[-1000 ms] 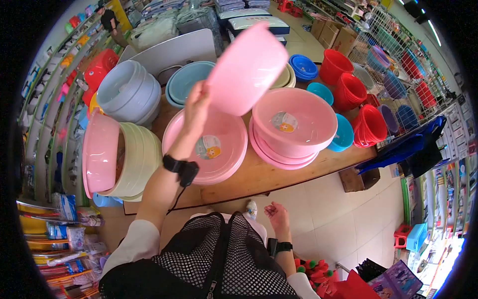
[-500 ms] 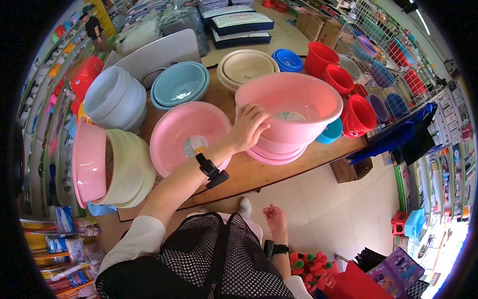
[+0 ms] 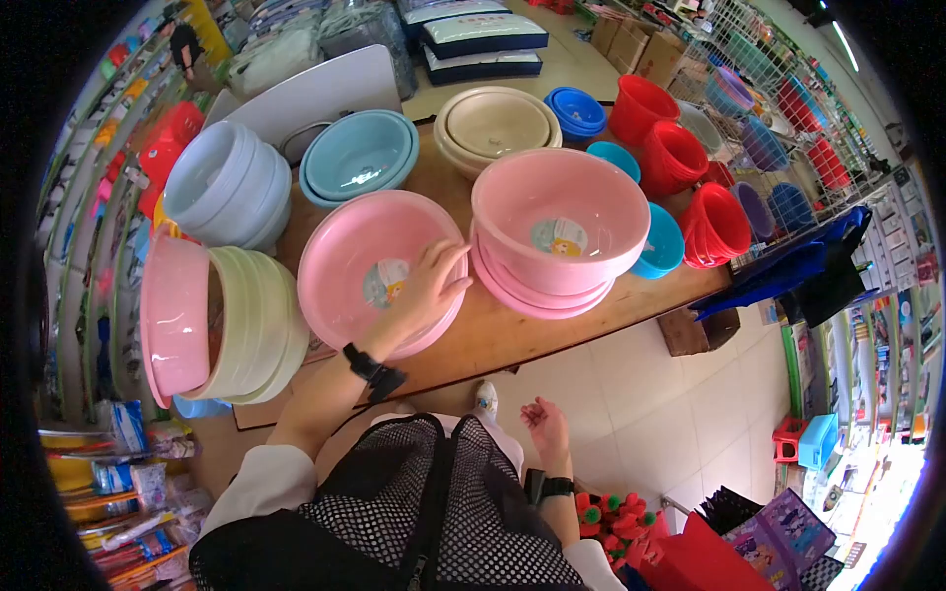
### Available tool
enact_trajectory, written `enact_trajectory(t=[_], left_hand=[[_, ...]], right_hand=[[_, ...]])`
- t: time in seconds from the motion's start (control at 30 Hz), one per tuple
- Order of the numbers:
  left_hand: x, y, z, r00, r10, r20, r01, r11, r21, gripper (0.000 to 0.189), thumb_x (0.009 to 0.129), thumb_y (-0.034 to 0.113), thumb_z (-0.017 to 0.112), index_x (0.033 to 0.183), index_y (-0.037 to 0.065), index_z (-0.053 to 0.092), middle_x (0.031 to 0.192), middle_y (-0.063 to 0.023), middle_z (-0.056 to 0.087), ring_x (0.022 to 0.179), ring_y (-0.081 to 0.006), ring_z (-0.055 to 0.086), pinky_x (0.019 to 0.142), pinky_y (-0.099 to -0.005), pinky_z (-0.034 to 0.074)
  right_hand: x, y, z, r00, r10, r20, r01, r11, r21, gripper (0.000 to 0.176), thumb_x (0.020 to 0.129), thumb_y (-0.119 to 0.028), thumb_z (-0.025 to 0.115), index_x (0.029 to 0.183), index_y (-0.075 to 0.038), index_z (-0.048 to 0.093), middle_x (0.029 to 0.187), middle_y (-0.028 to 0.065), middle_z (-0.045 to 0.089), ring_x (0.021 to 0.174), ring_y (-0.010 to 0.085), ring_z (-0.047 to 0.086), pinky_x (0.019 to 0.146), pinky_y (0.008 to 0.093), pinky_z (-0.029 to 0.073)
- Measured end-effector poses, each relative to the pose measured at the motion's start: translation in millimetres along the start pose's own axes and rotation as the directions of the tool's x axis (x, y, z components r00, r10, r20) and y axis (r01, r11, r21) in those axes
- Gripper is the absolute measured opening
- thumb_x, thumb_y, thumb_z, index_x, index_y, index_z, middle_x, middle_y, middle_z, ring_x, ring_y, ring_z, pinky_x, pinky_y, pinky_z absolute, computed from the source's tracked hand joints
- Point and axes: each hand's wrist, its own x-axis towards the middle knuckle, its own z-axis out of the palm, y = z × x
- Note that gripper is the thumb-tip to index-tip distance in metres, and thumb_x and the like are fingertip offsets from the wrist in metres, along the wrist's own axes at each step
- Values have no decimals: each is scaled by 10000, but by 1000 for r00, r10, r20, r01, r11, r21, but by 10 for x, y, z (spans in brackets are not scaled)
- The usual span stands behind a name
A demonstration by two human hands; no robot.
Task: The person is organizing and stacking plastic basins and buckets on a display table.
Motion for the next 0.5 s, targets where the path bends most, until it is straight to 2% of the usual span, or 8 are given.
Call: enact_trajectory(t=[0.17,0.27,0.37,0.5], left_hand=[[-999,-326,-402,977,-113,180,97,991,94,350,876,153,733,1183,24,625,1204,-149,592,1200,-368,524,1023,-477,431],[-1560,-410,-612,937,-198,287,155,974,164,362,849,193,753,1148,30,629,1161,-143,601,1163,-369,532,1000,-479,438],[-1840,-352,-677,939,-271,210,231,953,196,346,839,165,745,1136,29,633,1152,-142,608,1151,-370,535,994,-474,442],[-1913,-379,-625,954,-264,140,229,948,222,289,851,77,667,1131,15,629,1150,-154,606,1139,-369,538,1003,-479,434]], right_hand=[[20,2,99,999,33,-3,-33,999,-23,174,984,-178,584,1054,-24,624,863,106,664,909,292,661,861,409,545],[82,33,157,998,60,12,-59,997,-43,175,985,-178,586,1056,-23,624,878,109,666,918,293,661,866,413,546],[147,45,259,996,84,20,-82,994,-79,175,985,-175,590,1057,-20,623,893,116,667,929,298,661,872,418,546],[188,27,395,994,108,15,-106,987,-120,180,982,-171,597,1063,-12,622,898,124,666,940,307,657,877,425,544]])
